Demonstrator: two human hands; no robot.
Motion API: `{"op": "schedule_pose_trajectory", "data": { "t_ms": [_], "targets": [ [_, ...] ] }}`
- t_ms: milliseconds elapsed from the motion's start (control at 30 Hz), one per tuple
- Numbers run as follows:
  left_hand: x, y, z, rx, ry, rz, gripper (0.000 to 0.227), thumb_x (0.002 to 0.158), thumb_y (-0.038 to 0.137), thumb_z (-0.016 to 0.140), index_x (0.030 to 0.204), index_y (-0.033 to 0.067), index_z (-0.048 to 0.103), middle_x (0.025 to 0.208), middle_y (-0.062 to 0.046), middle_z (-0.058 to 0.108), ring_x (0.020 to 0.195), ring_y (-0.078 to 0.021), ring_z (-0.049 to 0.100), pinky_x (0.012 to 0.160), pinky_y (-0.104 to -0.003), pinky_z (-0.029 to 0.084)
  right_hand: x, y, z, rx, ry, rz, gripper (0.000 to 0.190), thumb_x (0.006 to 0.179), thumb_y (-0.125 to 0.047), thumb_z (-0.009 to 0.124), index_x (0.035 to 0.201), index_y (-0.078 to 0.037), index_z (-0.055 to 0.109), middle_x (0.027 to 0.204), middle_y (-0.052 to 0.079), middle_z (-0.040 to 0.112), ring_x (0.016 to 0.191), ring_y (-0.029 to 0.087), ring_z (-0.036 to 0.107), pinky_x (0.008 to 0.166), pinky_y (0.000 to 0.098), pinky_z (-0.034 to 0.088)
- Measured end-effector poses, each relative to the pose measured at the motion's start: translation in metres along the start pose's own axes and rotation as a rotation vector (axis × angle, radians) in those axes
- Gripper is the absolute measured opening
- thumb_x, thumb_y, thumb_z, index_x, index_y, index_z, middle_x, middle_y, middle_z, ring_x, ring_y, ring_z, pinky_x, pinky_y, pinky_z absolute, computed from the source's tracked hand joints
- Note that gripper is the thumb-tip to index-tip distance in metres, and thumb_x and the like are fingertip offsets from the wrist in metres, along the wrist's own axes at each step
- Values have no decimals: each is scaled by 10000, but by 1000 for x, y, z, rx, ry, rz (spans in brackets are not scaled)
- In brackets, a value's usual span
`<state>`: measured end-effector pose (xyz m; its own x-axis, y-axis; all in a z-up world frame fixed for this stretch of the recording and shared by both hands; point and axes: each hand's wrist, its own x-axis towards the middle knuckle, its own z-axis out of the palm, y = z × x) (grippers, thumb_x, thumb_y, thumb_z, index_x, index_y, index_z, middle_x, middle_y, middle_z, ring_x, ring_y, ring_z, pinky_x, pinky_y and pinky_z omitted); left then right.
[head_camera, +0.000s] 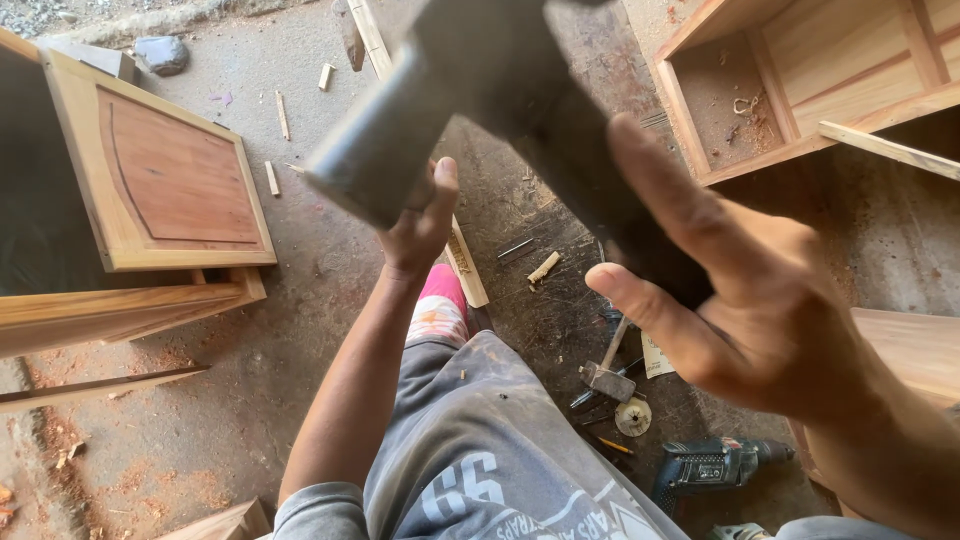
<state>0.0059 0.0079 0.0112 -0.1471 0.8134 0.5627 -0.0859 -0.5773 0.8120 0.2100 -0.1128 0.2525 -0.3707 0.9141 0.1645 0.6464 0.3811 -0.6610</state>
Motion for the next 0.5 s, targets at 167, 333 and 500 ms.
{"op": "schedule_pose_trajectory", "data": {
  "t_ms": [167,333,500],
  "targets": [
    [-13,-10,-1,88,-95,-63,61,958,11,683,1000,46,657,810,-10,681,672,-128,702,560,-260,605,8,13,16,-102,96,-85,733,1055,-205,694,1609,-146,218,801,71,728,515,87,559,495,285,434],
    [-7,-11,-15,-61,-282,-40,47,944,106,625,977,76,639,842,-15,684,667,-92,656,566,-236,585,11,16,22,-251,-295,159,830,951,-298,681,1645,-266,228,678,91,639,458,146,552,449,342,516],
    [22,41,-40,-65,-579,-228,262,881,191,717,1066,46,602,770,-43,591,639,-113,589,554,-265,498,-14,41,34,-50,-321,643,888,940,-337,680,1695,-370,215,719,105,687,509,234,586,517,388,571]
  ]
}}
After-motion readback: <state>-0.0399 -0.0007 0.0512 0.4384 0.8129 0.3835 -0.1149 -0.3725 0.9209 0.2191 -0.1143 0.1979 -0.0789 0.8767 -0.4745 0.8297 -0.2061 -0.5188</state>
